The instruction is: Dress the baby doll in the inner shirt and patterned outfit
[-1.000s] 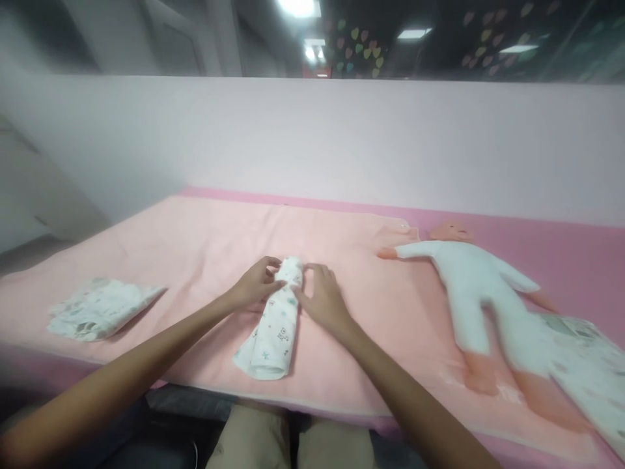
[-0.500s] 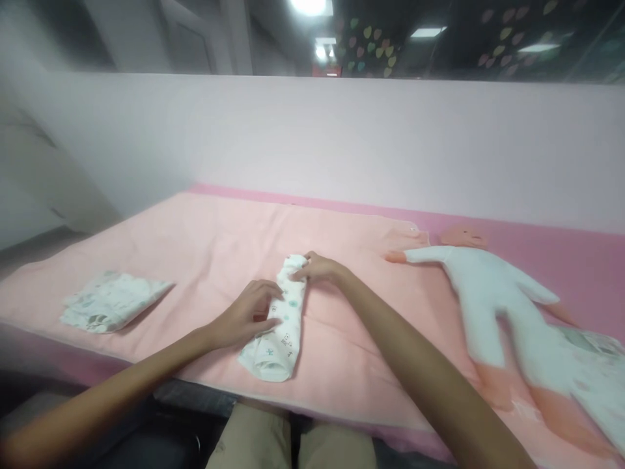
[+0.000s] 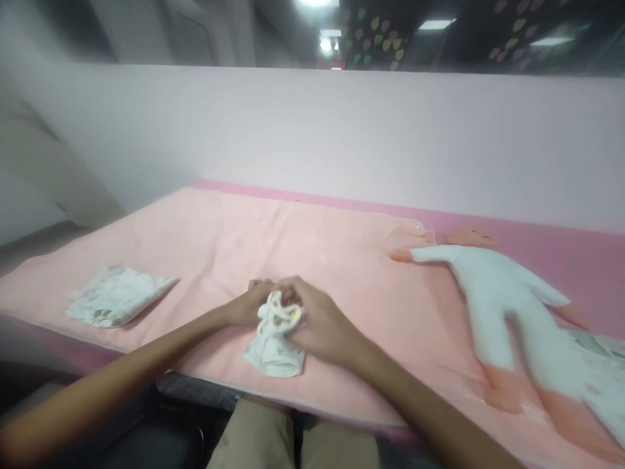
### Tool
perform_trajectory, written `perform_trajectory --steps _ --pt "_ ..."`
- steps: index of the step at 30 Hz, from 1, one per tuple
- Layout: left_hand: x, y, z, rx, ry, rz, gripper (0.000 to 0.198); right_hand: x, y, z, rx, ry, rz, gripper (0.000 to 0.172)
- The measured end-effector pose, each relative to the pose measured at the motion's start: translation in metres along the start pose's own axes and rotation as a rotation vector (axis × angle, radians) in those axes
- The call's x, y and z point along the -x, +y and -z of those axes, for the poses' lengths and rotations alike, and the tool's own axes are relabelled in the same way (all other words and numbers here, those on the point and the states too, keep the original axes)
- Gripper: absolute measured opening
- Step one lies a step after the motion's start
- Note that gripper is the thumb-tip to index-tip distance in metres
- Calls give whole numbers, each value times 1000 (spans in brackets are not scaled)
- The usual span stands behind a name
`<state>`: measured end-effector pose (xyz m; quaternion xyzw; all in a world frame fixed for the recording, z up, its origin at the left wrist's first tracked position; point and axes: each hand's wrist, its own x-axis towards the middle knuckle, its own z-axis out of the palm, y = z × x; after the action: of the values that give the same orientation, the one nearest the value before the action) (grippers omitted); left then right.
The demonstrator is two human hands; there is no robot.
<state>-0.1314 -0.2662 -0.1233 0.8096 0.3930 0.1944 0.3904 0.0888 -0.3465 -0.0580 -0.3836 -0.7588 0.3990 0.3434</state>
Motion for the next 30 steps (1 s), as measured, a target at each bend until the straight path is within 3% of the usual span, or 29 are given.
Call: perform_trajectory --steps 3,6,8,11,13,15,18,20,22,26,28,30 --pt "14 6 0 -179 -32 -155 21 38 4 -25 163 -111 175 32" --pt "30 14 4 -237 -63 -212 21 68 9 -33 234 -261 251 46" --pt "39 19 9 -255 -90 -192 23 79 13 -31 145 -291 209 55" --pt "47 26 12 -233 -104 -106 28 81 23 -28 64 -90 97 42" --pt "51 32 9 -193 -76 -47 32 76 35 -31 190 102 19 38" --pt "54 40 2 -161 -17 -5 36 70 47 -35 348 190 -40 55" --pt "64 54 -11 -23 22 75 54 67 59 -40 408 152 -80 72" --pt "73 63 -17 197 -9 125 54 67 56 -42 304 138 -108 72" --pt "82 69 -20 405 5 140 53 66 45 -46 36 116 -163 67" --pt "96 74 -14 607 298 143 61 57 9 -60 -679 -15 -327 59" --pt "102 75 -2 665 411 189 64 43 -8 -68 -788 -48 -350 63" --pt "110 76 16 664 428 277 62 22 -18 -74 -690 -82 -325 56"
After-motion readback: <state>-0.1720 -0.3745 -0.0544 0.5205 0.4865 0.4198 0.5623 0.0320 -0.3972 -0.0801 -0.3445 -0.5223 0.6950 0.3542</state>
